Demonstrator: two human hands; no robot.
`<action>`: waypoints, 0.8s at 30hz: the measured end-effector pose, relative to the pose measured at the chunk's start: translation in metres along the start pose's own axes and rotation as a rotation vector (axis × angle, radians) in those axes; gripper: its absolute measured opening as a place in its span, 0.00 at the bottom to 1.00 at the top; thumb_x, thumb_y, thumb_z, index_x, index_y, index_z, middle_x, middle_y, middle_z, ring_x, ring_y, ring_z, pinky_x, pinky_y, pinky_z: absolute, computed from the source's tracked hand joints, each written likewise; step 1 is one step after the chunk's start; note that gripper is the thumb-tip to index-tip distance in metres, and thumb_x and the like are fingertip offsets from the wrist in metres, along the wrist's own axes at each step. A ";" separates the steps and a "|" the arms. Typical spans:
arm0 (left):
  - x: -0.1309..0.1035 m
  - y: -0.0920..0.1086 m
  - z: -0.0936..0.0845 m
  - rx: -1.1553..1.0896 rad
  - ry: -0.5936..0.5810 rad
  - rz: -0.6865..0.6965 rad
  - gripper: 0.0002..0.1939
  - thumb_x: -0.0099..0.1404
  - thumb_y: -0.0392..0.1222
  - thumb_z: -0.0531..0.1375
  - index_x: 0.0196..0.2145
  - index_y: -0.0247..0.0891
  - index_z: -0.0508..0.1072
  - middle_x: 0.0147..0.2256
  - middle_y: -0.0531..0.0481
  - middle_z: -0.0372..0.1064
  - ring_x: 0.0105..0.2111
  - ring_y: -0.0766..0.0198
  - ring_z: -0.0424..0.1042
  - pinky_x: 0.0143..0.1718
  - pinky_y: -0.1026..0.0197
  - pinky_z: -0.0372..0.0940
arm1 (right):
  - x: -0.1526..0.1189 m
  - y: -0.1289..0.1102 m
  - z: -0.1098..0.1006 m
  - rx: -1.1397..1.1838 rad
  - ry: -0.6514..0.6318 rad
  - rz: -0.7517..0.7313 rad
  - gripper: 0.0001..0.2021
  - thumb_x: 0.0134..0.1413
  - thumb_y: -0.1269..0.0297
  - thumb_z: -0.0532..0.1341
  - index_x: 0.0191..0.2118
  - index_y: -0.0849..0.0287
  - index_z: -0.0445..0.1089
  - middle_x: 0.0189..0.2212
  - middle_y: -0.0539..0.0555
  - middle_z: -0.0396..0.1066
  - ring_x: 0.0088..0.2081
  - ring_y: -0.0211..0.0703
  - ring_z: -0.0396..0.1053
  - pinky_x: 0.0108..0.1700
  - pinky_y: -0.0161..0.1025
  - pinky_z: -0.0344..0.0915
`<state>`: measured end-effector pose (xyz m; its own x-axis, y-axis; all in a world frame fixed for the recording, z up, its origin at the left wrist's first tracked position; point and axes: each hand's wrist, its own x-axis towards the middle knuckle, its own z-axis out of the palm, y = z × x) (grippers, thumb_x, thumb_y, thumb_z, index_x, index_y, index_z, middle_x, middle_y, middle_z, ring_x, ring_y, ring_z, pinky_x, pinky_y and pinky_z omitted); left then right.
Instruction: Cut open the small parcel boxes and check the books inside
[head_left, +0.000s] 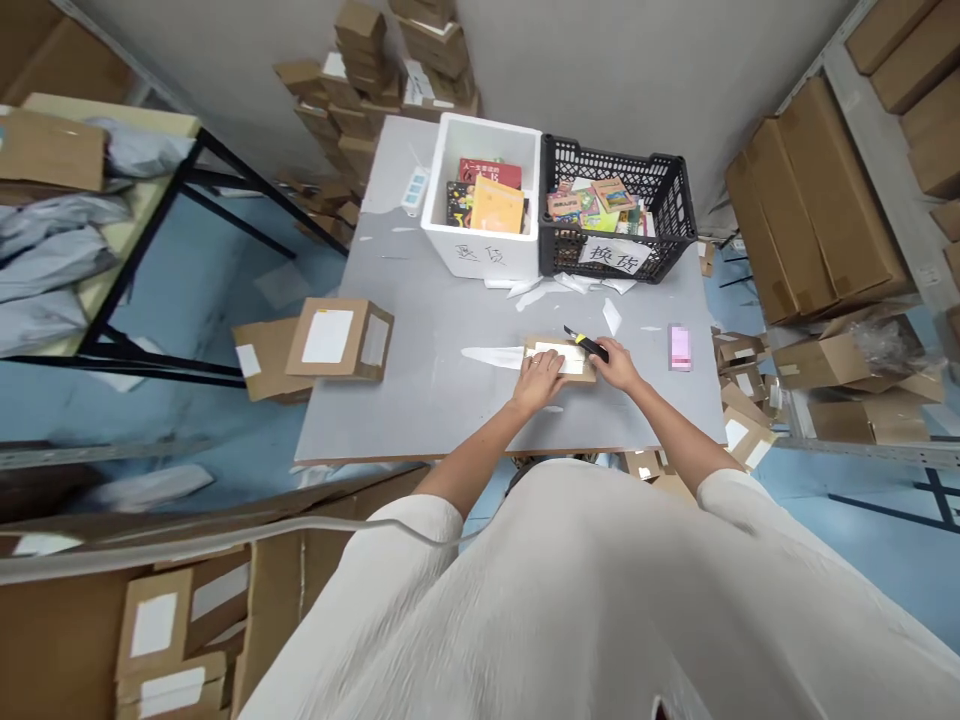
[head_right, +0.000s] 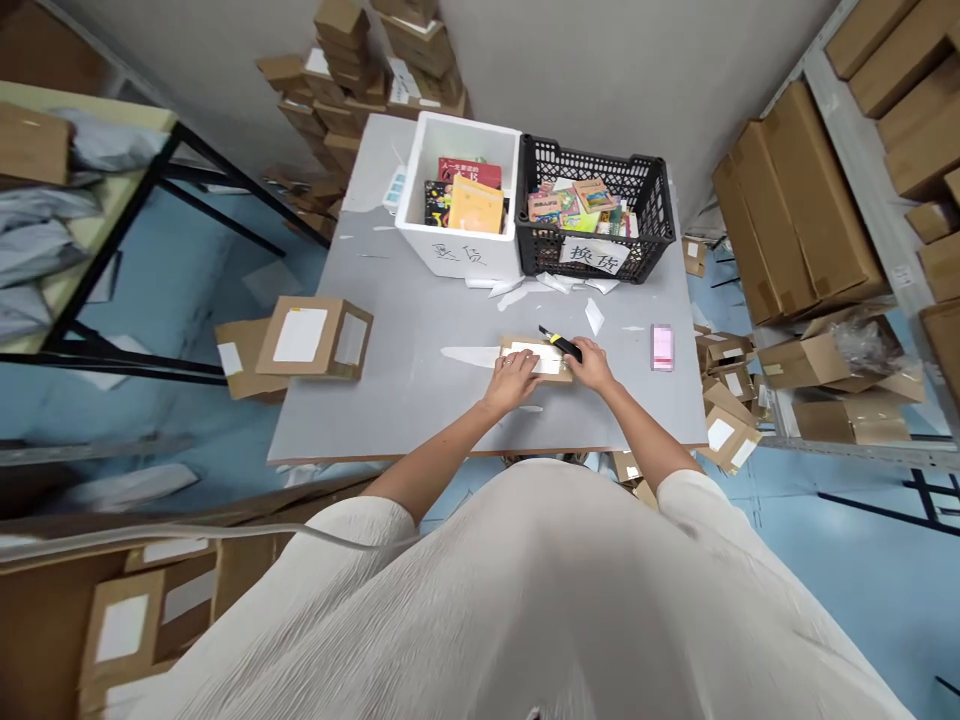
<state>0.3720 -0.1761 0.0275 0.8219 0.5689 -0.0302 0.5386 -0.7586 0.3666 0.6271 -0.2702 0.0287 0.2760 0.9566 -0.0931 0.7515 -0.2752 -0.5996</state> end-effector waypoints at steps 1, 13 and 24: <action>-0.004 -0.003 -0.002 0.006 -0.004 -0.019 0.25 0.81 0.46 0.56 0.71 0.40 0.71 0.69 0.31 0.69 0.68 0.39 0.69 0.69 0.39 0.62 | 0.008 -0.007 0.003 0.000 -0.024 -0.018 0.27 0.73 0.45 0.57 0.67 0.56 0.74 0.69 0.66 0.74 0.69 0.67 0.69 0.69 0.62 0.67; 0.001 -0.008 -0.015 -0.023 -0.121 -0.217 0.21 0.83 0.41 0.49 0.66 0.39 0.73 0.58 0.36 0.79 0.54 0.45 0.80 0.58 0.47 0.71 | -0.008 -0.021 0.005 0.033 -0.036 0.135 0.25 0.70 0.44 0.60 0.62 0.54 0.75 0.60 0.64 0.80 0.60 0.66 0.75 0.65 0.62 0.71; 0.021 0.011 -0.015 -0.054 -0.036 -0.231 0.26 0.80 0.46 0.56 0.70 0.36 0.69 0.74 0.31 0.63 0.70 0.38 0.66 0.69 0.42 0.64 | -0.037 -0.027 0.021 0.455 -0.038 0.249 0.24 0.64 0.40 0.64 0.55 0.52 0.73 0.48 0.55 0.82 0.51 0.53 0.77 0.60 0.52 0.74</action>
<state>0.3924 -0.1680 0.0448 0.6847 0.7127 -0.1522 0.7031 -0.5911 0.3952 0.5844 -0.2963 0.0316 0.3846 0.8727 -0.3009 0.3274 -0.4337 -0.8395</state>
